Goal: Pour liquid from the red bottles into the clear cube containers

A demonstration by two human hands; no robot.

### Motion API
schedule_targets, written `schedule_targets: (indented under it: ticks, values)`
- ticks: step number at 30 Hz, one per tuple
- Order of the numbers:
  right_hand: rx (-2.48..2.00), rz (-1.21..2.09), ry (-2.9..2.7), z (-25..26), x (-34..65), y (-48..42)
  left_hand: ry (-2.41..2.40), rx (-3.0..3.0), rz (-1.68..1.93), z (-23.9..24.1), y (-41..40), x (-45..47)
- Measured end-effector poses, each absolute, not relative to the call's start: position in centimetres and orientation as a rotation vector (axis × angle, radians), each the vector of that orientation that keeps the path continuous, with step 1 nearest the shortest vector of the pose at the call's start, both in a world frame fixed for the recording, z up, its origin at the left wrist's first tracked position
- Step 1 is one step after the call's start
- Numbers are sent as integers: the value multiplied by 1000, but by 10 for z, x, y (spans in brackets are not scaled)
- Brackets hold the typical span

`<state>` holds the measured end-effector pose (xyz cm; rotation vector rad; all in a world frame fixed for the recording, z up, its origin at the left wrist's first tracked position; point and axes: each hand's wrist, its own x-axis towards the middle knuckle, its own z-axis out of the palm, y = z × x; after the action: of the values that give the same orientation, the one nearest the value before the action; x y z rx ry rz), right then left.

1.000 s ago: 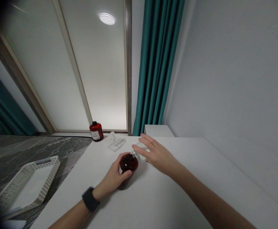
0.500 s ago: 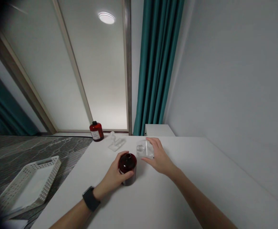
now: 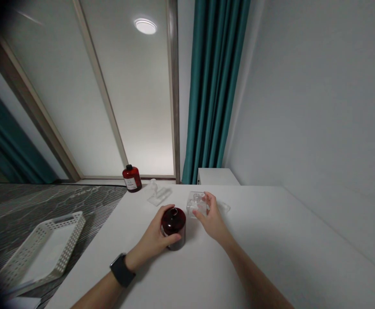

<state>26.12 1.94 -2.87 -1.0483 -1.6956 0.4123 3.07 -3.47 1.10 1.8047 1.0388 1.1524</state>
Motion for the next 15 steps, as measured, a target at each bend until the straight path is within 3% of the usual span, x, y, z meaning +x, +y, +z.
schedule_targets:
  ticks: [5,15]
  values:
    - [-1004,386,-1636,-41,261,15,951,1789,1226,14,-36,25]
    - [-992,771,-1303,-29,251,5,1105,1501,1425,13,-21,20]
